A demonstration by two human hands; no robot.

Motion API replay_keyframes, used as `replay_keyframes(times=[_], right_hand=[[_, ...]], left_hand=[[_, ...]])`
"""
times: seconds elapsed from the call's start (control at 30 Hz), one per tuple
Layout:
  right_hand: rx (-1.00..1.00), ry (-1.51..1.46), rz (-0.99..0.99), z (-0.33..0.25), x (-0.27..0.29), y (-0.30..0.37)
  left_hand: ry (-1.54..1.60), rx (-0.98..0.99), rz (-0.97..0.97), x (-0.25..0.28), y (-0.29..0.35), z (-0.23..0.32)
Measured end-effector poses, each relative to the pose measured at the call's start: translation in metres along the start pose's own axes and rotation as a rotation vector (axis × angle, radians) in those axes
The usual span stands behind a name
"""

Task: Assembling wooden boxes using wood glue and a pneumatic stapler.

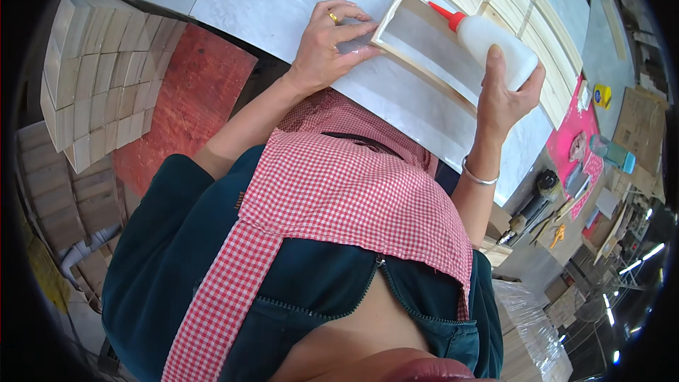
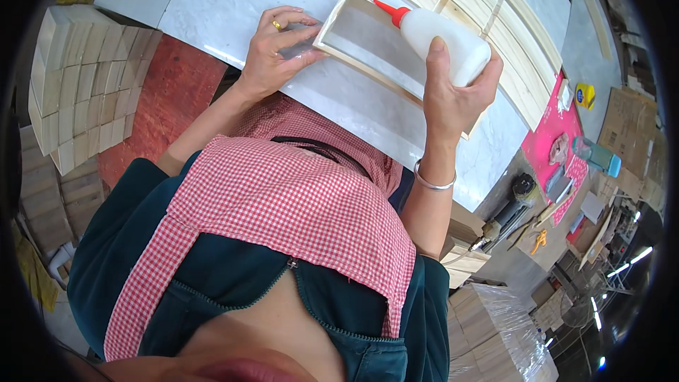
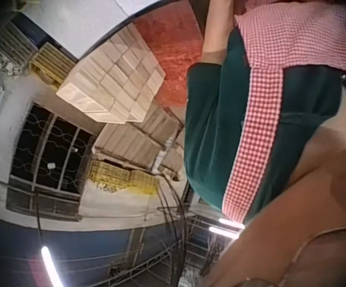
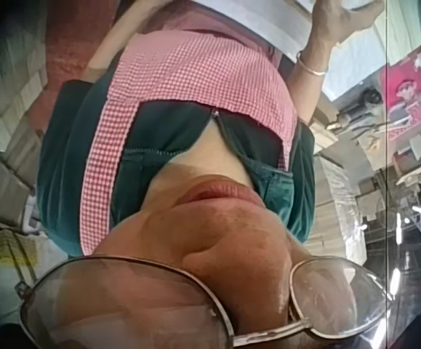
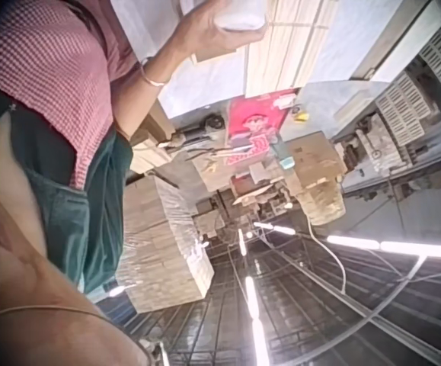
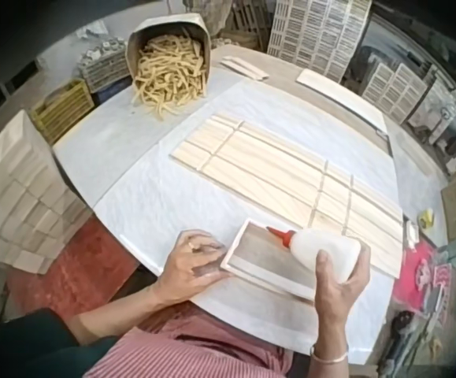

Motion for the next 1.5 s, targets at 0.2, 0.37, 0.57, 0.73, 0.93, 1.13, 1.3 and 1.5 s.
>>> replay_keyframes(times=[0.2, 0.37, 0.57, 0.73, 0.93, 1.13, 1.3, 1.5], right_hand=[[0.057, -0.001, 0.124, 0.021, 0.036, 0.002], [-0.077, 0.016, 0.129, 0.042, 0.063, 0.007], [-0.111, 0.018, 0.200, 0.072, 0.096, 0.014], [-0.145, 0.039, 0.243, 0.092, 0.120, 0.019], [-0.173, 0.046, 0.294, 0.112, 0.145, 0.024], [-0.194, 0.073, 0.338, 0.123, 0.163, 0.027], [-0.200, 0.111, 0.354, 0.124, 0.170, 0.030], [-0.228, 0.090, 0.333, 0.128, 0.180, 0.041]], left_hand=[[0.012, 0.022, -0.015, -0.002, -0.001, -0.001], [0.005, 0.029, -0.028, -0.002, -0.001, 0.000], [-0.010, 0.013, -0.043, -0.002, -0.002, 0.000], [-0.020, 0.048, -0.054, -0.003, -0.001, 0.000], [-0.031, 0.069, -0.068, -0.005, -0.002, 0.000], [-0.022, 0.071, -0.070, -0.005, -0.003, 0.000], [-0.017, 0.071, -0.070, -0.005, -0.002, -0.001], [-0.028, 0.068, -0.069, -0.005, 0.000, -0.004]])
Point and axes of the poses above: each hand's wrist, its own y-axis away from the middle knuckle, its own x-axis out of the back of the hand, z = x × y, the point moved 10 cm from there along -y, towards the middle knuckle, and after that the axes turned 11 degrees about y, right-handed, at the moved point
